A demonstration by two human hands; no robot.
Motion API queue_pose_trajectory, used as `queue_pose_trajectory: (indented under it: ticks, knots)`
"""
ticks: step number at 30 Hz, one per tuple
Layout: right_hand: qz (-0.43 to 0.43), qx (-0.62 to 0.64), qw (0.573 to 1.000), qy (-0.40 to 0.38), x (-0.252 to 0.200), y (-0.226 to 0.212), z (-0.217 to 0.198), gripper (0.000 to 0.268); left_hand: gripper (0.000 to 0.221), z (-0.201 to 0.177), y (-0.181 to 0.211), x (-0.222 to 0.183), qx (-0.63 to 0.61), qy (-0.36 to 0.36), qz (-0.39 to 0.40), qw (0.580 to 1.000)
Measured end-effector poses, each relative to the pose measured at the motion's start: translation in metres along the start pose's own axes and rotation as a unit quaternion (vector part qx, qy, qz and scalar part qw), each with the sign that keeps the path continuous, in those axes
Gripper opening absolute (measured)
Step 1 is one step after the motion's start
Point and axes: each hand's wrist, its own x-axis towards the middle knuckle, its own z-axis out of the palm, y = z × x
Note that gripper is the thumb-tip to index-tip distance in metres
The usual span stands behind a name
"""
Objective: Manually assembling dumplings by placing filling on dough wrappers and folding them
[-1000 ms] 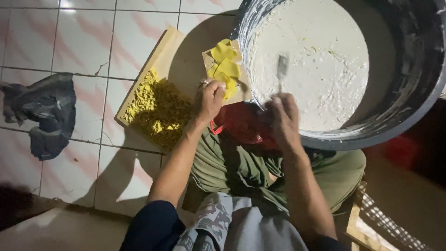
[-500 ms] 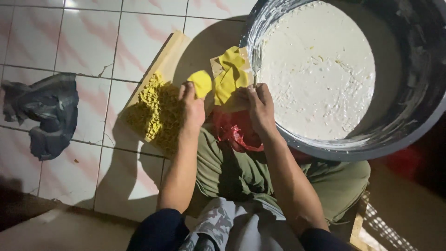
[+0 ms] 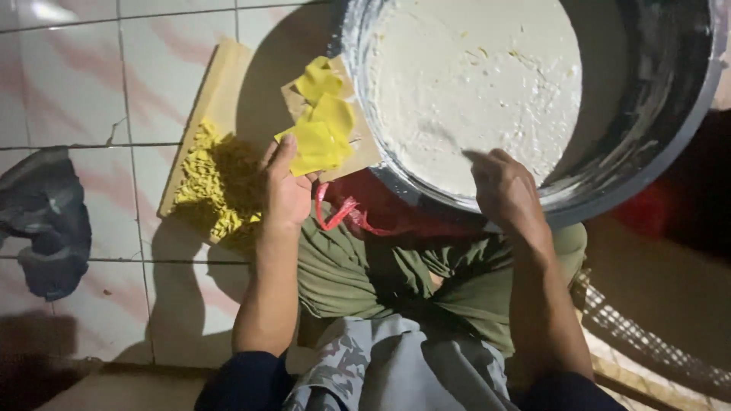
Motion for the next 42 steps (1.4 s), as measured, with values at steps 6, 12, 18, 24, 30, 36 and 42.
queue_pose_trajectory:
  ticks: [6,12,18,24,30,36,42]
  knots:
    - [0.04,-0.208,0.96,-0.181,-0.004,0.01,0.014,0.031,0.032,0.051,-0.011,-0.022,0.03,-0.009,-0.025,0.999]
    - [0.046,-0.208,0.949,-0.234,0.0,0.017,0.029,0.038,0.027,0.058,-0.026,-0.016,0.031,-0.041,-0.039,0.998]
    - [0.079,-0.169,0.948,-0.258,-0.001,0.023,0.021,0.039,0.026,0.059,-0.026,-0.022,0.044,-0.015,-0.039,0.998]
    - [0.164,-0.103,0.938,-0.288,0.008,0.017,0.025,0.029,0.03,0.057,-0.023,-0.021,0.037,-0.034,-0.026,0.998]
    - [0.221,0.233,0.921,-0.218,0.006,-0.014,-0.038,0.036,0.036,0.051,-0.037,-0.014,0.04,0.017,-0.029,0.999]
    - [0.185,0.387,0.897,-0.106,-0.025,0.004,-0.041,0.036,0.034,0.08,-0.088,-0.017,0.031,0.013,-0.045,0.998]
    - [-0.024,0.343,0.938,0.051,-0.038,0.004,-0.007,0.039,0.048,0.113,-0.14,-0.018,-0.034,-0.11,-0.171,0.978]
